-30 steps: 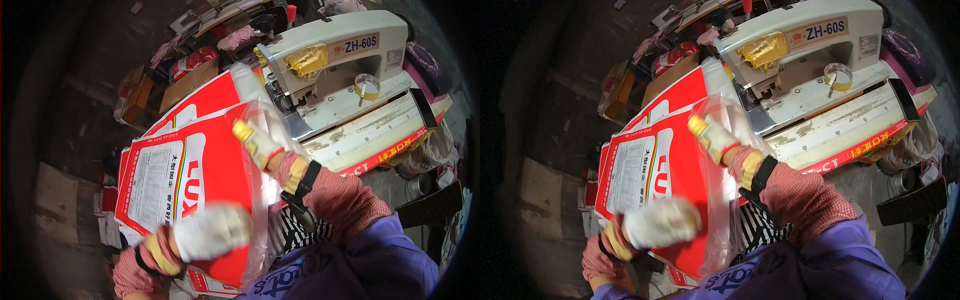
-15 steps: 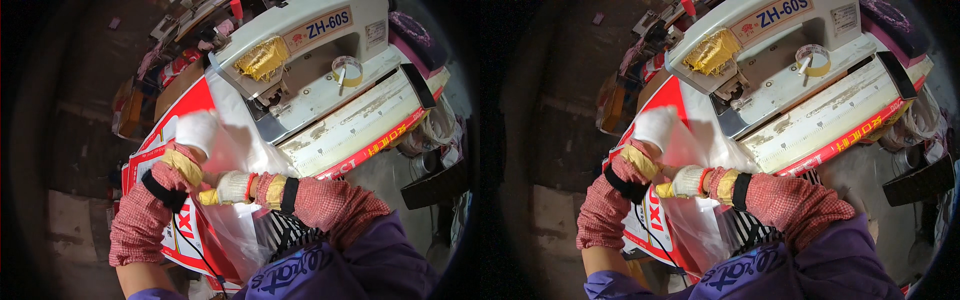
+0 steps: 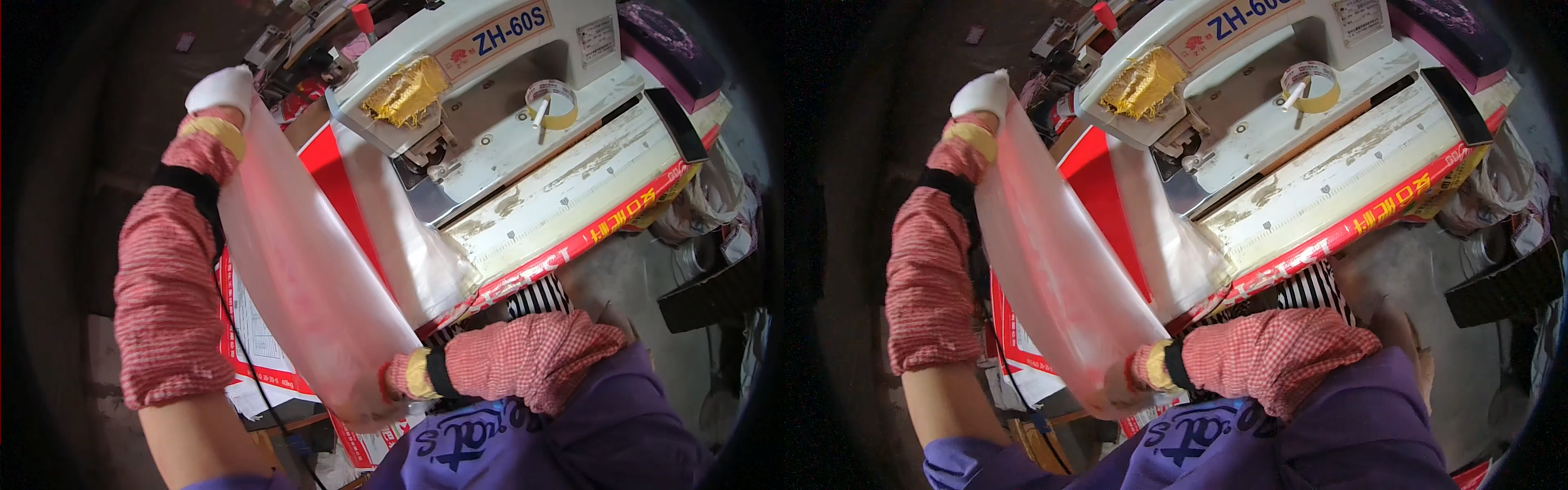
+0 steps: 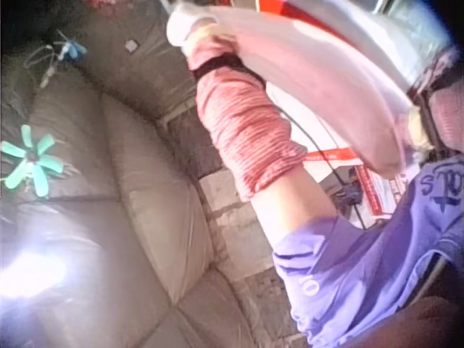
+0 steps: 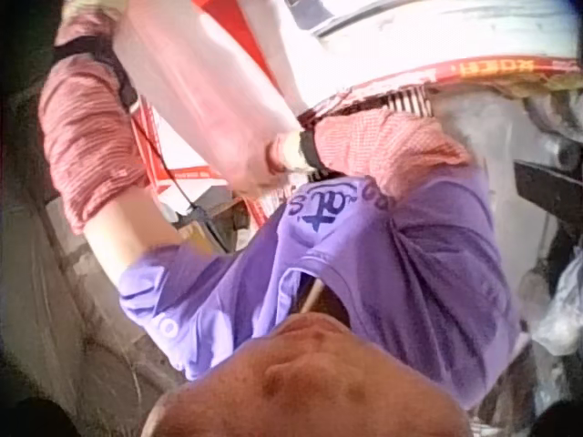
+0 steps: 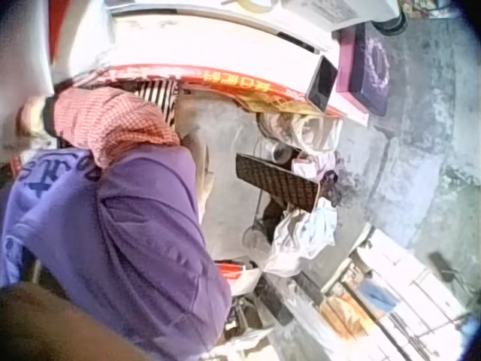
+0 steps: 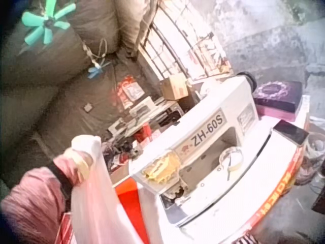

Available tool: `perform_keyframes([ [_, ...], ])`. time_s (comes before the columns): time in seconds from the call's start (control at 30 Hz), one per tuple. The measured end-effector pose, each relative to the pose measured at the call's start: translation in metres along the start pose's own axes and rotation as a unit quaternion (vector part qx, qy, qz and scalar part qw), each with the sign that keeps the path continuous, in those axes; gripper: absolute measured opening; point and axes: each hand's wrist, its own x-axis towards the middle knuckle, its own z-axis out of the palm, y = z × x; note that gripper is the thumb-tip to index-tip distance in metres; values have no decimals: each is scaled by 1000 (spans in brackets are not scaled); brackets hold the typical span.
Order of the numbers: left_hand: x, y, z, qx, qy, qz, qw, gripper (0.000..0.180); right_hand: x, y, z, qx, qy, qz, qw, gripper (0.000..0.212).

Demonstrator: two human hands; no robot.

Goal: The worker uses an industrial sewing machine to seal the edges of large plastic fertilizer bags.

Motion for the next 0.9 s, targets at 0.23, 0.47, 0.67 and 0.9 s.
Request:
perform_keyframes([
  [0.23,-25,-17,-36,-59,-41,-9,997,40,-108,1,-47,-223,6,143,964,31],
  [0.47,-45,-7,-33,-67,-58,-2,996,34,-170,-16,-73,-19,634,146,759,48],
  [0.67,-48,6,-32,-57,-41,26,997,30,-157,-28,-84,-96,521,237,814,51],
  [0.9,-54,15,-35,-61,-52,33,996,37,-141,-37,-71,303,423,223,825,27],
])
